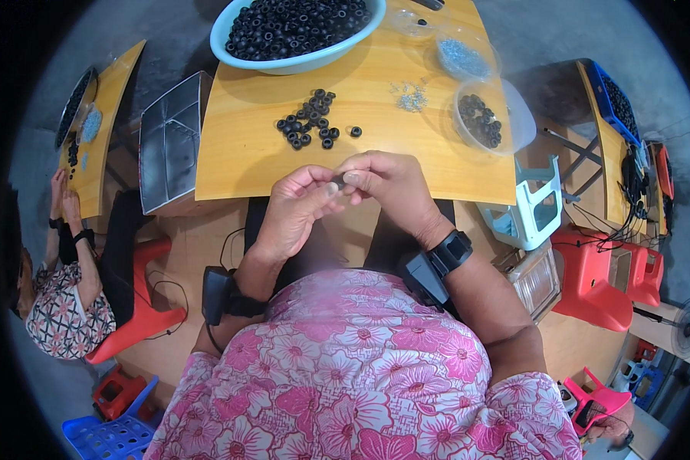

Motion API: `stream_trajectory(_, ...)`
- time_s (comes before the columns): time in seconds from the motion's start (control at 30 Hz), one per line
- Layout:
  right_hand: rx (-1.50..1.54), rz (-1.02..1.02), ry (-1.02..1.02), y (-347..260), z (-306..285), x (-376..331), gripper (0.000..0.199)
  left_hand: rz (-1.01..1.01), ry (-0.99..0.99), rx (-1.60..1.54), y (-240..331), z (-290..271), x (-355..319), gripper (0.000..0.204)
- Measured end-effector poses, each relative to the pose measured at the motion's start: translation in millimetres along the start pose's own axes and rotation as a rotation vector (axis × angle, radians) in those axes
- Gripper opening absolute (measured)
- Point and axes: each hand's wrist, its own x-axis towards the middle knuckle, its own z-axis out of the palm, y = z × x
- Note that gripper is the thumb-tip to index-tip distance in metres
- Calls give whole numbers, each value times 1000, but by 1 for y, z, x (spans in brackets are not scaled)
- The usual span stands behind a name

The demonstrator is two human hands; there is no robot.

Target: Sorting and inspecting small black circular components.

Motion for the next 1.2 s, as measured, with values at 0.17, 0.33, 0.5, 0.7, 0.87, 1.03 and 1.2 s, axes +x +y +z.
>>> stream_trajectory(0.17,-206,-276,87,9,8,-4,14,-8,35,-97,0,5,0,16)
stream_trajectory(0.33,-570,-504,164,13,10,-6,15,-28,59,-109,-5,8,-3,16)
stream_trajectory(0.5,-527,-487,158,11,11,-8,16,-20,51,-130,-4,11,-5,16)
stream_trajectory(0.7,-378,-377,173,10,14,-10,15,-8,61,-112,-5,11,-6,16)
stream_trajectory(0.87,-47,-110,138,9,11,-10,15,24,49,6,-4,8,-6,16)
stream_trajectory(1.03,332,137,-19,11,3,-9,17,71,25,33,-5,6,-6,17)
stream_trajectory(1.2,446,178,-146,14,-5,-4,21,95,3,54,-4,4,-5,16)
